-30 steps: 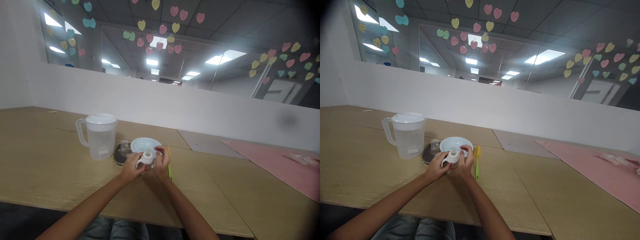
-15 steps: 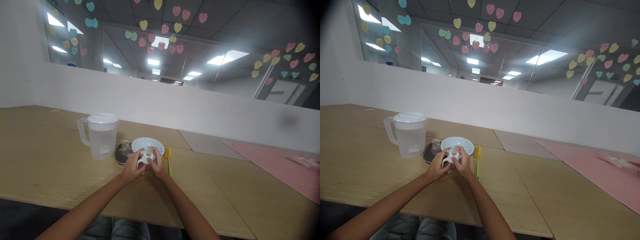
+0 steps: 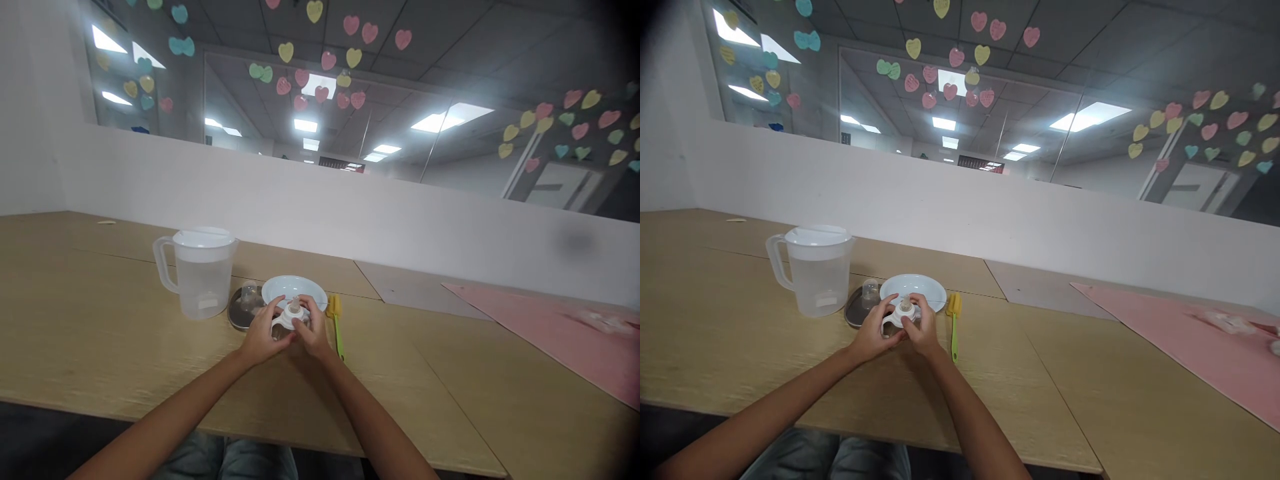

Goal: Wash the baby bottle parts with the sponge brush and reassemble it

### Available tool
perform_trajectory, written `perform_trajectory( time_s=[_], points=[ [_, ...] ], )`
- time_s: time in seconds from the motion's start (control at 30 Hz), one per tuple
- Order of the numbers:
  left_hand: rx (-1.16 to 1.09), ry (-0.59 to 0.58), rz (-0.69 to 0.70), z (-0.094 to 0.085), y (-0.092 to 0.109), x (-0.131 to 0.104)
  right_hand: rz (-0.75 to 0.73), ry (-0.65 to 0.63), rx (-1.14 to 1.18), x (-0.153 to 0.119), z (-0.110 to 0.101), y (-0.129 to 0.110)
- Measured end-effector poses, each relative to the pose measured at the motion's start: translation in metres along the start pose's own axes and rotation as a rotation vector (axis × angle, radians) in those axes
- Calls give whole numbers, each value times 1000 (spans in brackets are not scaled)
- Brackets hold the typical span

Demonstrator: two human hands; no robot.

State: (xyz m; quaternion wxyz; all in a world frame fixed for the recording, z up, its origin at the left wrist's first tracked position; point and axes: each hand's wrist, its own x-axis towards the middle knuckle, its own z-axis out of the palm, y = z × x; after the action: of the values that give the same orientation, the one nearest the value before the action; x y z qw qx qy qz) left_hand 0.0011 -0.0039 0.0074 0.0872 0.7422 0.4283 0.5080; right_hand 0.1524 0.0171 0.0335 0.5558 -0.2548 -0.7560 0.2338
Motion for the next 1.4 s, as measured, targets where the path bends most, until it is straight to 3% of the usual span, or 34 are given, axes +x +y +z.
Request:
perform_trajectory(
  time_s=[0.23, 0.47, 0.67, 0.77, 0.87, 0.97, 1.1, 1.17, 1.27, 1.4],
  points=[
    [-43, 23, -37, 4, 0, 0, 35, 89, -220, -1, 5, -6],
    [-50, 27, -17, 4, 1, 1, -26, -41, -137, -1, 3, -4],
    [-51, 26, -25, 7, -5, 0, 28, 118, -144, -3, 12, -2],
    [-64, 12, -17, 8, -9, -1, 32, 134, -161, -2, 13, -3],
    [-59, -8, 78, 3, -15, 0, 42, 120, -193, -1, 12, -4],
    [-69, 85, 176, -10, -27, 5, 45, 105, -264, -2, 10, -3],
    [64, 315, 27, -30, -57, 16, 11, 63, -305, -3, 9, -1],
    [172, 270, -27, -34, -73, 20, -1, 35, -308, -4, 9, 0],
    [282, 96, -50, -34, -91, 22, 4, 9, -318, -4, 9, 0],
    [363, -76, -126, -29, -100, 20, 11, -1, -318, -3, 9, -1]
  ],
)
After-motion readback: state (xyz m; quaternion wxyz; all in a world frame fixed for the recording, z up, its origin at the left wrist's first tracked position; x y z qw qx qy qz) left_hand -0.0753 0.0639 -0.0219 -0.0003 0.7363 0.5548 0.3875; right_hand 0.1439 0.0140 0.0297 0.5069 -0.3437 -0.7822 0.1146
